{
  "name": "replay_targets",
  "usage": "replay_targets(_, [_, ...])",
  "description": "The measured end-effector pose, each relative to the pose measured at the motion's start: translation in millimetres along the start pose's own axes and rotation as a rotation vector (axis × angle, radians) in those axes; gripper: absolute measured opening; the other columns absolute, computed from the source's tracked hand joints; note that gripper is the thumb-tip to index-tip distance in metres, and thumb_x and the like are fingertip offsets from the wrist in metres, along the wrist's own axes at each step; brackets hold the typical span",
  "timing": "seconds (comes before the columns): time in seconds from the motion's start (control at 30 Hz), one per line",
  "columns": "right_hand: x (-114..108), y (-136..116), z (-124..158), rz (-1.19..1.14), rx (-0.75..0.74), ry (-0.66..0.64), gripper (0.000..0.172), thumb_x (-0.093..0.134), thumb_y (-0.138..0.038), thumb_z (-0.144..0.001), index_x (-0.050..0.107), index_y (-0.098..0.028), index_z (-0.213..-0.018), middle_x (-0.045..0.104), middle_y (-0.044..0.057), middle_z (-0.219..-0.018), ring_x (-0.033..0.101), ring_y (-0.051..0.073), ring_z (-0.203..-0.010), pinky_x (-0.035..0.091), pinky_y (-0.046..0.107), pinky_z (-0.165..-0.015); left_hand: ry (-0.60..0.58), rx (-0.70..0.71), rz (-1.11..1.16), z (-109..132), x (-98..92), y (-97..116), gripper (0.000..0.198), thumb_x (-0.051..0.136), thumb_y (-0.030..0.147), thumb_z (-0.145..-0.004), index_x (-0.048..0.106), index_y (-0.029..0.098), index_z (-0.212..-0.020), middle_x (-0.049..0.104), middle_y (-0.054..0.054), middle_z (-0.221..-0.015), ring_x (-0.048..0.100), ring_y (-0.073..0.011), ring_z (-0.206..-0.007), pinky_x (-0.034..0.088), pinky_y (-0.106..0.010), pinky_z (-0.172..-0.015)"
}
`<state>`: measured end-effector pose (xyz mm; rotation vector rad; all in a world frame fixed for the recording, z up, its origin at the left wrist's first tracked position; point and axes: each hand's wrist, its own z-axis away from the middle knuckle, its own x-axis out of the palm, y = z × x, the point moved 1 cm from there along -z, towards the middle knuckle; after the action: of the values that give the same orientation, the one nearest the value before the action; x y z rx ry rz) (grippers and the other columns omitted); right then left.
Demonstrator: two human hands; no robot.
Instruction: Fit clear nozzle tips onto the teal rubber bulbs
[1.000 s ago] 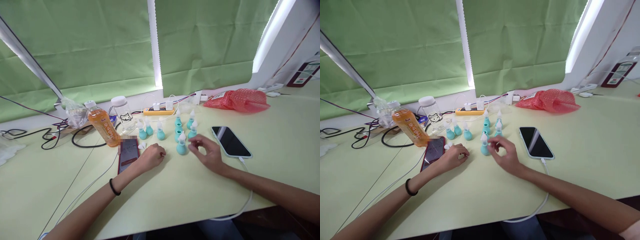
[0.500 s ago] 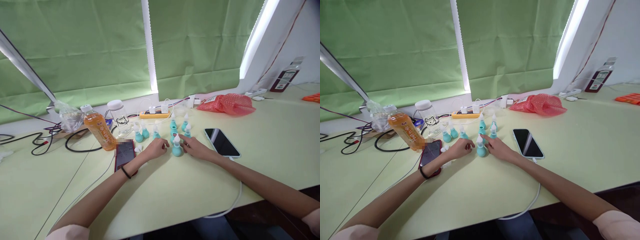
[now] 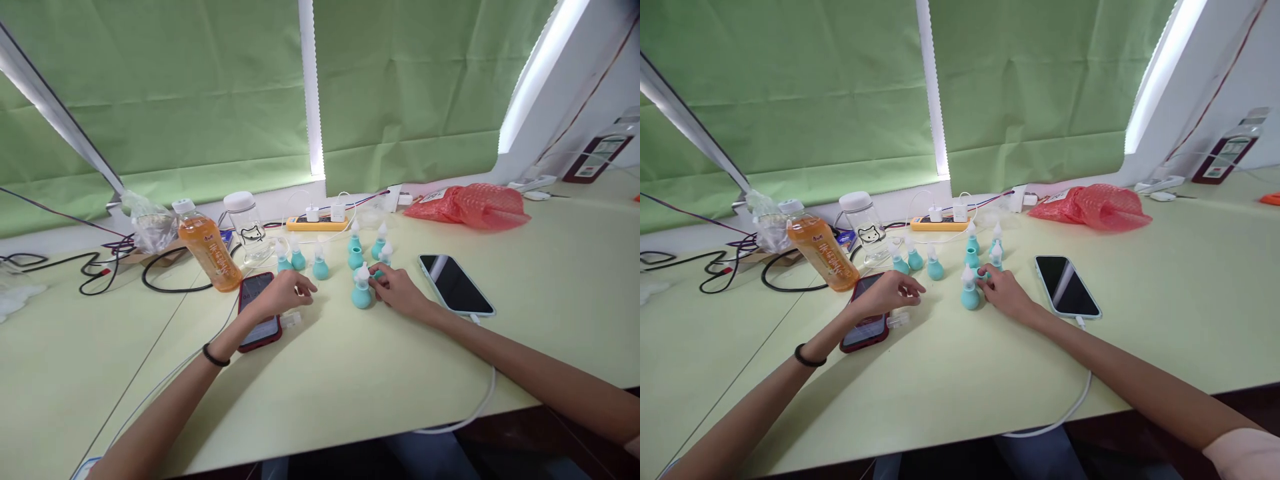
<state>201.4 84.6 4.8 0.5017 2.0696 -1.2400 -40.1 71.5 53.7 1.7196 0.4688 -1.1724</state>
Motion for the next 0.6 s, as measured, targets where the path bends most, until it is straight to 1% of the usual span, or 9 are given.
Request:
replay_targets(0.07, [-0.6, -0.5, 0.4, 0.043, -0.053, 0.106, 0.018, 0.040, -0.035, -0.079, 0.047, -0.019, -0.080, 0.047, -0.004, -0.045, 0.040, 0.010, -0.039, 0.036, 0.023, -0.046, -0.010, -0.018, -0.010, 10.0, -10.5, 1.0, 0.014, 0.054, 0.022, -0.065, 0.066, 0.017, -0.072, 0.065, -0.001, -0.069, 0.055, -0.0124, -0.062, 0.042, -0.021, -0.057])
replay_targets(0.17, [-6.5, -4.1, 3.9, 0.085, -0.128, 0.390, 0.017, 0.045, -0.036, -0.077, 0.047, -0.019, -0.077, 0.045, -0.004, -0.046, 0.039, 0.009, -0.040, 0.036, 0.023, -0.045, -0.062, -0.011, -0.043, 23.9, -20.6, 4.2, 0.014, 0.052, 0.021, -0.065, 0.065, 0.020, -0.071, 0.064, 0.001, -0.070, 0.054, -0.0122, -0.065, 0.041, -0.020, -0.058])
replay_targets(0.23, [-12.8, -8.3, 10.1, 0.093, -0.167, 0.605, 0.016, 0.047, -0.035, -0.076, 0.046, -0.020, -0.076, 0.045, -0.003, -0.046, 0.038, 0.009, -0.039, 0.035, 0.024, -0.044, -0.094, -0.002, -0.094, 30.8, -21.6, 5.8, 0.015, 0.051, 0.021, -0.066, 0.064, 0.021, -0.073, 0.062, 0.001, -0.075, 0.053, -0.0129, -0.069, 0.040, -0.021, -0.060])
replay_targets(0.27, [-15.5, -11.0, 14.4, 0.094, -0.206, 0.681, 0.015, 0.048, -0.034, -0.076, 0.046, -0.020, -0.076, 0.046, -0.003, -0.046, 0.039, 0.010, -0.038, 0.036, 0.024, -0.043, -0.100, -0.002, -0.128, 33.2, -20.3, 6.2, 0.015, 0.050, 0.021, -0.066, 0.063, 0.021, -0.074, 0.062, 0.001, -0.077, 0.053, -0.0135, -0.071, 0.039, -0.021, -0.061])
replay_targets(0.33, [-18.3, -17.9, 24.2, 0.099, -0.321, 0.745, 0.011, 0.050, -0.031, -0.075, 0.046, -0.021, -0.074, 0.048, -0.002, -0.046, 0.041, 0.010, -0.038, 0.037, 0.025, -0.043, -0.107, -0.009, -0.194, 36.0, -15.1, 5.7, 0.015, 0.049, 0.021, -0.067, 0.062, 0.021, -0.074, 0.060, 0.000, -0.079, 0.053, -0.0148, -0.074, 0.038, -0.022, -0.062])
replay_targets(0.4, [-15.8, -25.7, 33.5, 0.103, -0.460, 0.667, 0.007, 0.052, -0.028, -0.073, 0.047, -0.022, -0.073, 0.049, -0.003, -0.045, 0.042, 0.010, -0.037, 0.036, 0.024, -0.042, -0.131, -0.018, -0.239, 36.5, -8.1, 4.2, 0.015, 0.047, 0.020, -0.069, 0.062, 0.021, -0.074, 0.060, -0.001, -0.078, 0.053, -0.0154, -0.073, 0.038, -0.022, -0.060])
replay_targets(0.47, [-8.3, -32.3, 39.6, 0.098, -0.560, 0.474, 0.004, 0.051, -0.025, -0.073, 0.050, -0.021, -0.074, 0.048, -0.004, -0.043, 0.041, 0.008, -0.036, 0.035, 0.023, -0.042, -0.155, -0.022, -0.267, 35.8, -2.4, 2.1, 0.016, 0.045, 0.019, -0.070, 0.061, 0.021, -0.073, 0.060, -0.001, -0.075, 0.053, -0.0153, -0.070, 0.038, -0.023, -0.058])
replay_targets(0.57, [6.2, -36.1, 41.0, 0.088, -0.572, 0.140, 0.009, 0.047, -0.025, -0.077, 0.053, -0.019, -0.080, 0.045, -0.005, -0.042, 0.041, 0.007, -0.037, 0.032, 0.021, -0.043, -0.144, -0.022, -0.261, 34.1, -0.4, 0.6, 0.016, 0.045, 0.019, -0.071, 0.060, 0.019, -0.073, 0.059, -0.002, -0.072, 0.053, -0.0147, -0.067, 0.038, -0.023, -0.056])
replay_targets(0.6, [10.0, -35.7, 40.1, 0.078, -0.546, 0.074, 0.012, 0.045, -0.026, -0.078, 0.053, -0.019, -0.083, 0.045, -0.006, -0.043, 0.040, 0.007, -0.038, 0.032, 0.021, -0.043, -0.121, -0.017, -0.239, 33.4, -1.2, 1.2, 0.016, 0.045, 0.020, -0.071, 0.060, 0.019, -0.072, 0.059, -0.002, -0.072, 0.053, -0.0145, -0.067, 0.039, -0.023, -0.057])
